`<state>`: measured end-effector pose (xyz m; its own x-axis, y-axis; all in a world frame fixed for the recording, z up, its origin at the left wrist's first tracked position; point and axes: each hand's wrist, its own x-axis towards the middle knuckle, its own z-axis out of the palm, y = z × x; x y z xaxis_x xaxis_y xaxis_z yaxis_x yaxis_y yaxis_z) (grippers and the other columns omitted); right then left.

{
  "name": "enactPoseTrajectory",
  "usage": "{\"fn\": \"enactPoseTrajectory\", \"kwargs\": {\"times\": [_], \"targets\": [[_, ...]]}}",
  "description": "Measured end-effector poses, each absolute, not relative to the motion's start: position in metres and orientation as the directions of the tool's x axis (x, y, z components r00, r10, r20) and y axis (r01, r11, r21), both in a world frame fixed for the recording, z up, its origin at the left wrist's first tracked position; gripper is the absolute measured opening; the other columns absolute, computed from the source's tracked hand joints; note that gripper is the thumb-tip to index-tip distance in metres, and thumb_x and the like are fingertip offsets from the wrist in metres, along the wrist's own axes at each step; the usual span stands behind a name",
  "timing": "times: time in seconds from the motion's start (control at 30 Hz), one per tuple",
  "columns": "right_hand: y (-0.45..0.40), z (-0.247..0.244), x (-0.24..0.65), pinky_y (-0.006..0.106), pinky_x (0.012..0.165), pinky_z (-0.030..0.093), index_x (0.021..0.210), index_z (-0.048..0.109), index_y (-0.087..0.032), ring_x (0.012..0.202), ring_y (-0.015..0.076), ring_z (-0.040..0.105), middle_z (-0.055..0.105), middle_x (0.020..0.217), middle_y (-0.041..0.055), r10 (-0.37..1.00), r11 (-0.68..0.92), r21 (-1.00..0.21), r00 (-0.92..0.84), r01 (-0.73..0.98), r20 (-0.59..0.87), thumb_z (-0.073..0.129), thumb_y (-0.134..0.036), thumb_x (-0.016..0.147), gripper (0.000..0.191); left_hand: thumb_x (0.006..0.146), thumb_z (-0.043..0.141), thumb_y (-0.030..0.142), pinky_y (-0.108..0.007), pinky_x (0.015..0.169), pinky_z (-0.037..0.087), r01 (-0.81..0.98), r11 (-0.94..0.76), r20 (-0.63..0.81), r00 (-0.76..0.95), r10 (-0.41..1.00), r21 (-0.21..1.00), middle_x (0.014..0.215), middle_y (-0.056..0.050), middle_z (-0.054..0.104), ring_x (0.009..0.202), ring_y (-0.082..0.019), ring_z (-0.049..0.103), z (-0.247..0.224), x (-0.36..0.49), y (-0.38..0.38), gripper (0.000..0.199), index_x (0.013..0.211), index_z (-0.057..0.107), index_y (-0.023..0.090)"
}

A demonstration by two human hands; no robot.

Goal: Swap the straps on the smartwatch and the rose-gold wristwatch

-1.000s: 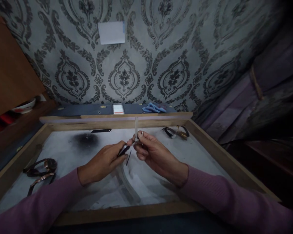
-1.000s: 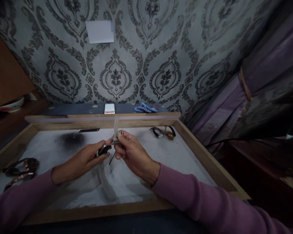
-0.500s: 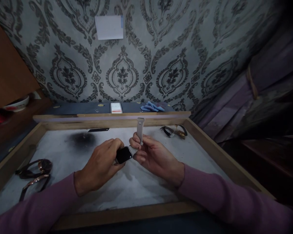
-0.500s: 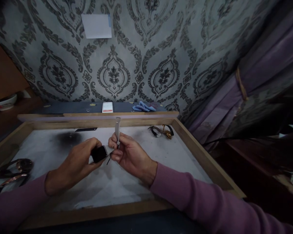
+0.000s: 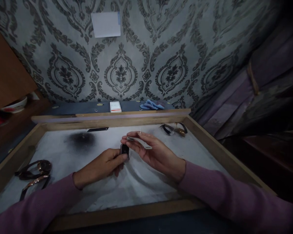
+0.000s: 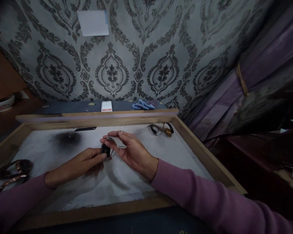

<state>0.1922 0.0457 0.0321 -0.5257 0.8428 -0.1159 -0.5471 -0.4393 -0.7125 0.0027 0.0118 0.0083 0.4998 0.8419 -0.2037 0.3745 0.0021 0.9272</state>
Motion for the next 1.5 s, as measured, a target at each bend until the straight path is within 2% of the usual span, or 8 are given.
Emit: {"fn": "enactPoseTrajectory", "kwargs": {"times": [0.2,0.37,0.5,0.67,0.9,1.17,1.4,1.5], "targets": [[0.050,0.010,0.191,0.024,0.092,0.058,0.080,0.070,-0.006,0.091,0.0196,0.074,0.074,0.089,0.0139,0.843,-0.477,-0.690,-0.505,-0.545,-0.185,0.064,-0.012,0.085,0.010,0.094,0.049,0.028,-0.026,0.058,0.039,0.633,-0.357,0.061,0.439,0.896,0.687,0.074,0.003,0.058,0.063,-0.015,0.055,0.010,-0.001,0.005,0.008,0.091,0.048,0.021],[0.055,-0.004,0.186,0.021,0.084,0.060,0.078,0.068,-0.007,0.081,0.0153,0.074,0.074,0.082,0.0127,0.823,-0.542,-0.647,-0.496,-0.537,-0.277,0.056,-0.004,0.088,0.016,0.095,0.051,0.023,-0.027,0.061,0.041,0.739,-0.481,0.226,0.425,0.876,0.472,0.078,0.000,0.060,0.068,-0.017,0.057,0.013,-0.002,0.006,0.011,0.085,0.050,0.020],[0.057,-0.007,0.184,0.019,0.081,0.060,0.075,0.065,-0.008,0.074,0.0132,0.074,0.073,0.077,0.0111,0.805,-0.582,-0.601,-0.493,-0.548,-0.331,0.053,-0.002,0.089,0.020,0.097,0.052,0.024,-0.028,0.066,0.045,0.742,-0.568,0.324,0.472,0.820,0.357,0.085,-0.002,0.063,0.075,-0.018,0.061,0.010,0.001,0.008,0.011,0.095,0.061,0.019],[0.052,-0.003,0.182,0.023,0.088,0.059,0.074,0.064,-0.010,0.074,0.0131,0.074,0.073,0.074,0.0084,0.801,-0.594,-0.591,-0.474,-0.546,-0.367,0.043,-0.001,0.093,0.029,0.097,0.054,0.024,-0.028,0.071,0.050,0.690,-0.622,0.343,0.520,0.782,0.372,0.093,-0.001,0.069,0.081,-0.018,0.067,0.003,0.007,0.007,0.017,0.092,0.070,0.021],[0.055,-0.006,0.183,0.022,0.082,0.061,0.075,0.064,-0.010,0.076,0.0143,0.075,0.073,0.073,0.0073,0.800,-0.589,-0.583,-0.506,-0.560,-0.322,0.045,-0.005,0.096,0.029,0.090,0.067,0.031,-0.032,0.071,0.053,0.693,-0.617,0.329,0.523,0.786,0.372,0.096,-0.003,0.069,0.085,-0.021,0.063,0.004,0.008,0.007,0.013,0.095,0.070,0.020],[0.067,-0.006,0.191,0.025,0.086,0.060,0.085,0.066,-0.009,0.085,0.0164,0.075,0.073,0.081,0.0091,0.828,-0.498,-0.682,-0.527,-0.535,-0.192,0.050,-0.013,0.096,0.021,0.083,0.069,0.052,-0.040,0.078,0.054,0.657,-0.671,0.383,0.554,0.739,0.344,0.108,-0.008,0.066,0.097,-0.026,0.058,0.001,0.008,0.008,0.037,0.097,0.068,0.018],[0.073,-0.010,0.198,0.037,0.097,0.055,0.088,0.065,-0.012,0.096,0.0200,0.073,0.073,0.086,0.0083,0.839,-0.463,-0.727,-0.517,-0.507,-0.173,0.052,-0.018,0.097,0.018,0.082,0.072,0.047,-0.043,0.090,0.053,0.619,-0.670,0.347,0.574,0.742,0.409,0.123,-0.012,0.060,0.116,-0.029,0.054,0.001,0.009,0.006,0.036,0.099,0.062,0.017],[0.073,-0.009,0.199,0.036,0.093,0.056,0.088,0.066,-0.012,0.095,0.0207,0.073,0.072,0.086,0.0082,0.841,-0.459,-0.737,-0.511,-0.496,-0.179,0.056,-0.022,0.095,0.016,0.083,0.072,0.044,-0.046,0.089,0.053,0.631,-0.666,0.333,0.578,0.745,0.397,0.127,-0.013,0.057,0.118,-0.031,0.054,0.000,0.010,0.005,0.035,0.101,0.060,0.017]]}}
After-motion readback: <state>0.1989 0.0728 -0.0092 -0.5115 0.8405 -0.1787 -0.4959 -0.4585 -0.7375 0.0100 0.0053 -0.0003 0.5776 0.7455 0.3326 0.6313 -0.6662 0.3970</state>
